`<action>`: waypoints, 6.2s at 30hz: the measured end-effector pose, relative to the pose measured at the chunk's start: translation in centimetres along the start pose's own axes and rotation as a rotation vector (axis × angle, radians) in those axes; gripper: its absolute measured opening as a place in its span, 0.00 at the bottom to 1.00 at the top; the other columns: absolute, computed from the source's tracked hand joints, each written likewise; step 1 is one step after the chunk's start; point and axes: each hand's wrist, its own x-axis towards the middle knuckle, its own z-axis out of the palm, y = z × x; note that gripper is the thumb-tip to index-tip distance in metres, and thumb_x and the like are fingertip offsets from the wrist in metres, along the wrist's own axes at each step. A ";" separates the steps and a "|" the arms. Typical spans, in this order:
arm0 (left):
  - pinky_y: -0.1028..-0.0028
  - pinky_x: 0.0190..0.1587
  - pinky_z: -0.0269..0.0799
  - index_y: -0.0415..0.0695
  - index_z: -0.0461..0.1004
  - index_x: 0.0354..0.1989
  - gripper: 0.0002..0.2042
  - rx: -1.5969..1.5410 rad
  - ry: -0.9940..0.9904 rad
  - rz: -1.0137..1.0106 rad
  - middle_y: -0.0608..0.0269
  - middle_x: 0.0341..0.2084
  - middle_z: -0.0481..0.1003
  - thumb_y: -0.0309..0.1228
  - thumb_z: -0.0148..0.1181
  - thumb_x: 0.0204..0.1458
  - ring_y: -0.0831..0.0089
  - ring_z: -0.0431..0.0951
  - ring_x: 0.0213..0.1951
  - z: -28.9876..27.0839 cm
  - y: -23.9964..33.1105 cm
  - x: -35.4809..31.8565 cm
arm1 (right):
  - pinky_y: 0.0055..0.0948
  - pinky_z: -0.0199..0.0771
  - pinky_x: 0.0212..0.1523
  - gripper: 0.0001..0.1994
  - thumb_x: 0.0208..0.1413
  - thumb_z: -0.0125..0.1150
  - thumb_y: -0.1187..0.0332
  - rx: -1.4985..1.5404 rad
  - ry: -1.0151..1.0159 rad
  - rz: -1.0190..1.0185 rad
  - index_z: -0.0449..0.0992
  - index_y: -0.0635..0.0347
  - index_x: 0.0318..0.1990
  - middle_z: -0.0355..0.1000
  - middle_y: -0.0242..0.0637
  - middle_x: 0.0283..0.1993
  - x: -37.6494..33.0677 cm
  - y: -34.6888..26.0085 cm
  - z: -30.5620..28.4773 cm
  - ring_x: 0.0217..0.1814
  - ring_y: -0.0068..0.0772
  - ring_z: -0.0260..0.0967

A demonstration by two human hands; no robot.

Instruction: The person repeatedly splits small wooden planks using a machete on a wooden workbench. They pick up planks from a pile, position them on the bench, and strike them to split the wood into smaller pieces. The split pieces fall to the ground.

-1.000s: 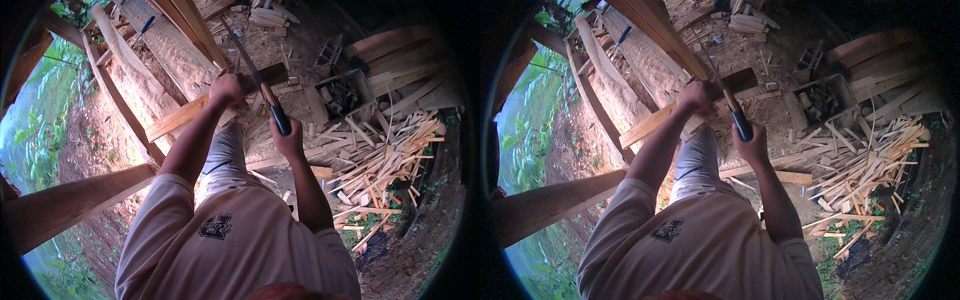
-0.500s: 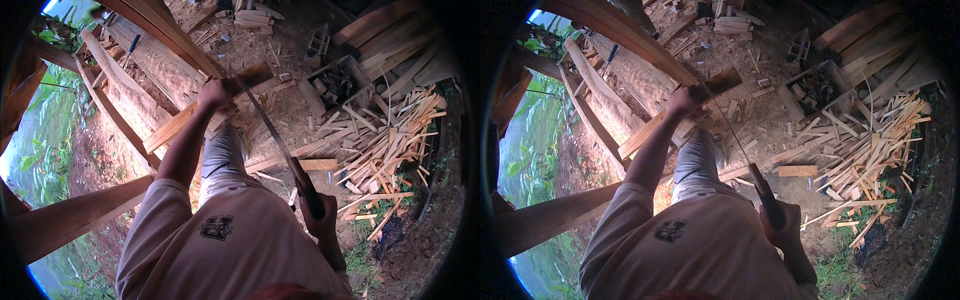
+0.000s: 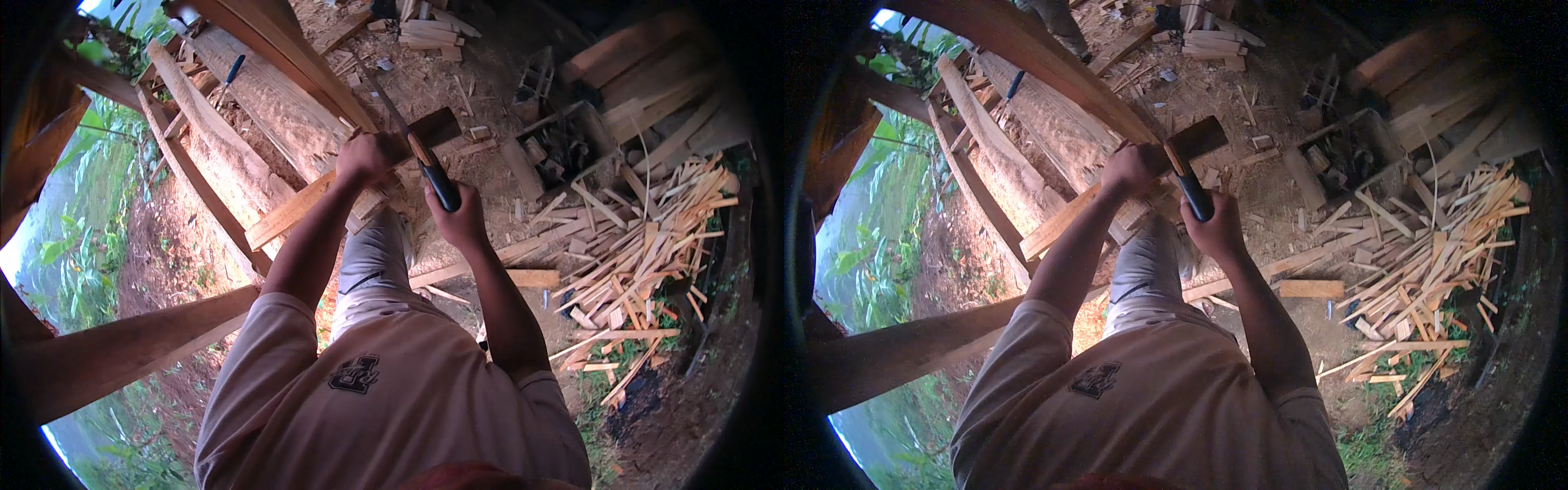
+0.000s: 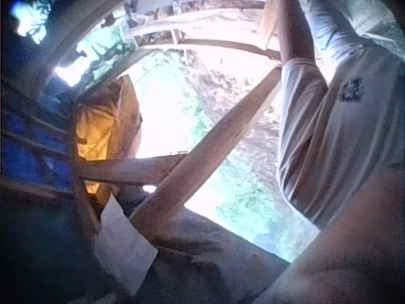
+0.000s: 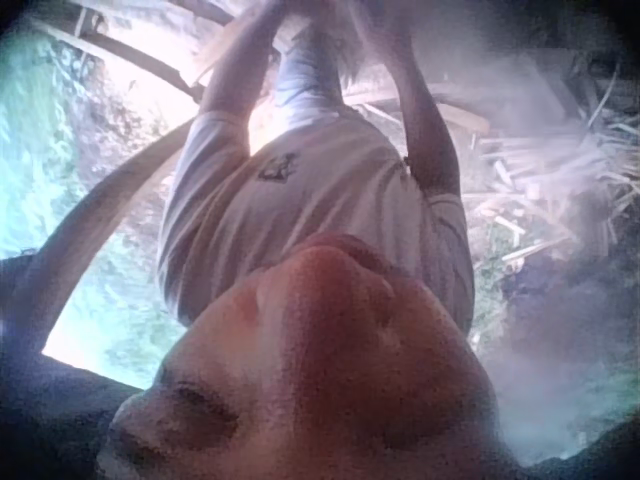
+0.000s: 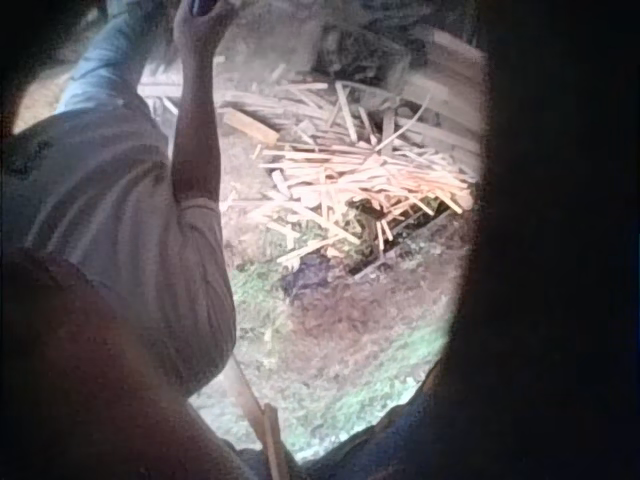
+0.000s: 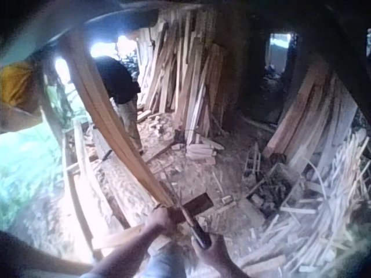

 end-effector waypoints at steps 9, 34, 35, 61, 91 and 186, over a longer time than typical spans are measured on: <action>0.50 0.57 0.73 0.53 0.81 0.53 0.23 -0.084 0.040 -0.148 0.48 0.49 0.81 0.53 0.48 0.62 0.47 0.79 0.54 -0.5 0.5 -0.3 | 0.34 0.62 0.21 0.11 0.57 0.71 0.67 -0.063 -0.022 0.131 0.78 0.62 0.27 0.66 0.37 0.16 -18.1 -3.2 -10.0 0.16 0.29 0.64; 0.49 0.56 0.74 0.46 0.80 0.50 0.23 -0.064 0.035 -0.152 0.46 0.46 0.81 0.51 0.48 0.63 0.47 0.79 0.54 -2.0 1.9 -0.2 | 0.41 0.73 0.29 0.14 0.55 0.70 0.63 -0.041 0.010 0.006 0.77 0.66 0.27 0.72 0.47 0.19 -2.9 -1.3 -3.3 0.24 0.41 0.77; 0.50 0.57 0.73 0.45 0.79 0.51 0.23 -0.058 0.032 -0.139 0.46 0.48 0.80 0.51 0.49 0.63 0.48 0.78 0.56 -2.1 1.8 -0.2 | 0.42 0.73 0.28 0.14 0.55 0.69 0.63 -0.072 -0.010 0.002 0.77 0.65 0.26 0.73 0.48 0.20 -2.9 -1.5 -3.1 0.23 0.46 0.77; 0.57 0.60 0.65 0.34 0.70 0.58 0.33 0.177 0.398 0.041 0.46 0.52 0.69 0.55 0.57 0.59 0.52 0.68 0.56 1.4 2.4 -6.1 | 0.38 0.67 0.25 0.13 0.55 0.69 0.66 -0.132 -0.064 0.187 0.75 0.64 0.24 0.67 0.42 0.16 -16.3 -8.6 -13.0 0.18 0.35 0.69; 0.57 0.63 0.65 0.35 0.71 0.56 0.32 0.177 0.389 0.012 0.46 0.54 0.69 0.55 0.57 0.59 0.51 0.68 0.60 2.4 1.7 -5.5 | 0.32 0.68 0.27 0.14 0.58 0.71 0.64 -0.207 -0.094 0.223 0.77 0.65 0.28 0.69 0.33 0.20 -16.9 -9.8 -13.3 0.23 0.24 0.68; 0.60 0.58 0.64 0.35 0.69 0.58 0.37 0.051 0.336 0.039 0.51 0.53 0.70 0.61 0.54 0.58 0.57 0.69 0.57 0.2 1.8 -6.0 | 0.31 0.67 0.25 0.12 0.59 0.68 0.65 -0.007 -0.017 0.259 0.78 0.63 0.27 0.69 0.30 0.18 -4.3 0.0 -2.7 0.20 0.23 0.68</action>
